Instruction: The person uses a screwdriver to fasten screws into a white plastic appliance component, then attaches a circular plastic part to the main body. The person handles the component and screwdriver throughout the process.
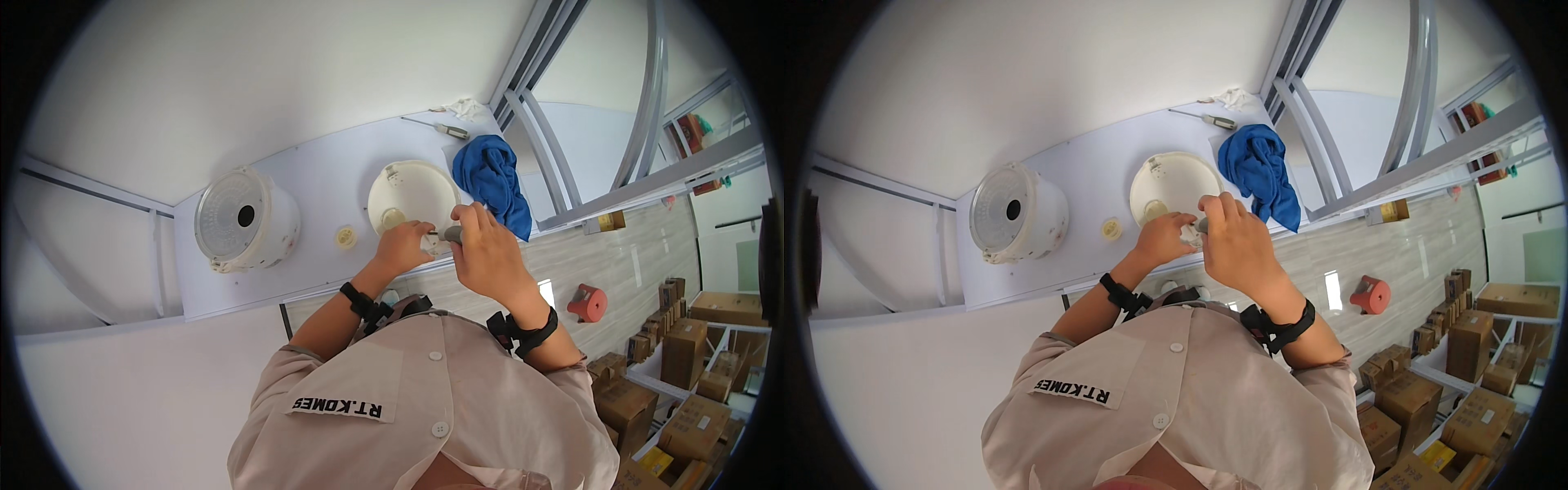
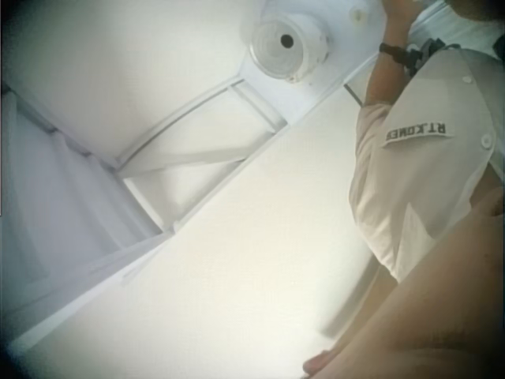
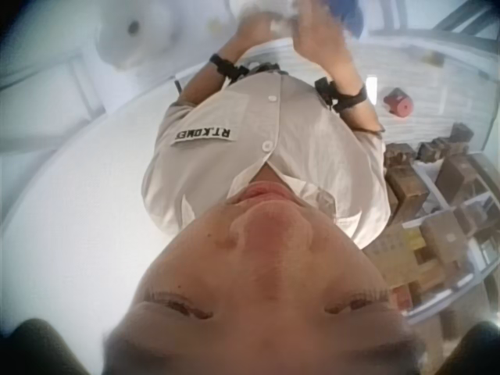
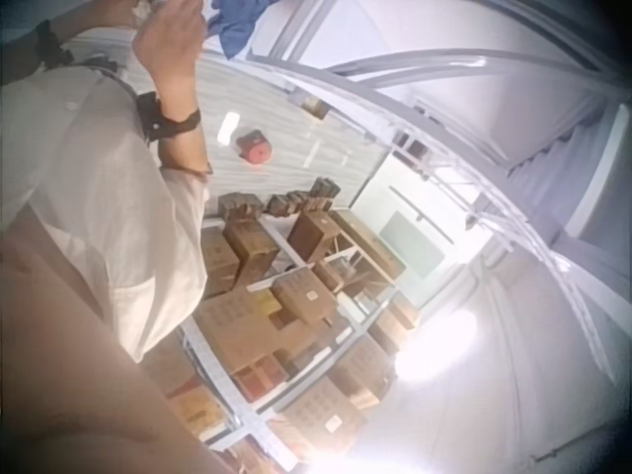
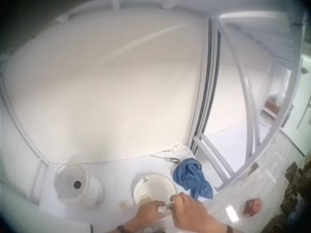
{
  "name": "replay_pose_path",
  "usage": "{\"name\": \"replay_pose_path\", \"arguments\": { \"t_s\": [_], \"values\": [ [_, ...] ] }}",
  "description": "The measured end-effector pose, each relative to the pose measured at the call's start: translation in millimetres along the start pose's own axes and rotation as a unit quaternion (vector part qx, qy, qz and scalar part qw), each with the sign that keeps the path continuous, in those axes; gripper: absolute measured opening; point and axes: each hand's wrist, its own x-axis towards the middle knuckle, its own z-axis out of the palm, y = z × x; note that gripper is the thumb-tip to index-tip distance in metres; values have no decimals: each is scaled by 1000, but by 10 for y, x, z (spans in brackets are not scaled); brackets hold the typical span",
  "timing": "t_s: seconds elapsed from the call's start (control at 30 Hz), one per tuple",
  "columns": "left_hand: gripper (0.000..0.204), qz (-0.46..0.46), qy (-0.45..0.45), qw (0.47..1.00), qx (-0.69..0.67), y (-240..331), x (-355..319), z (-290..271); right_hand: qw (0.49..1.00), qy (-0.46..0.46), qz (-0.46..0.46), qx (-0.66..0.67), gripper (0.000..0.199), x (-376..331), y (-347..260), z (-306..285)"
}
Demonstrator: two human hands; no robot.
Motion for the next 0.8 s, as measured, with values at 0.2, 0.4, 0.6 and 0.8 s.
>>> {"name": "replay_pose_path", "arguments": {
  "t_s": [0.2,0.4,0.6,0.8],
  "values": [
    [60,9,-3,1000,16,18,6,-17,956,-198,200,-82,48,46,-105,-61],
    [56,-5,10,1000,0,27,-3,-2,999,-25,14,-20,48,-12,-31,-64],
    [59,-8,-5,1000,4,24,9,-12,969,-160,171,-81,46,-26,-83,-10],
    [59,-7,15,1000,-6,10,-4,24,1000,23,2,-20,44,-4,7,29]
  ]
}}
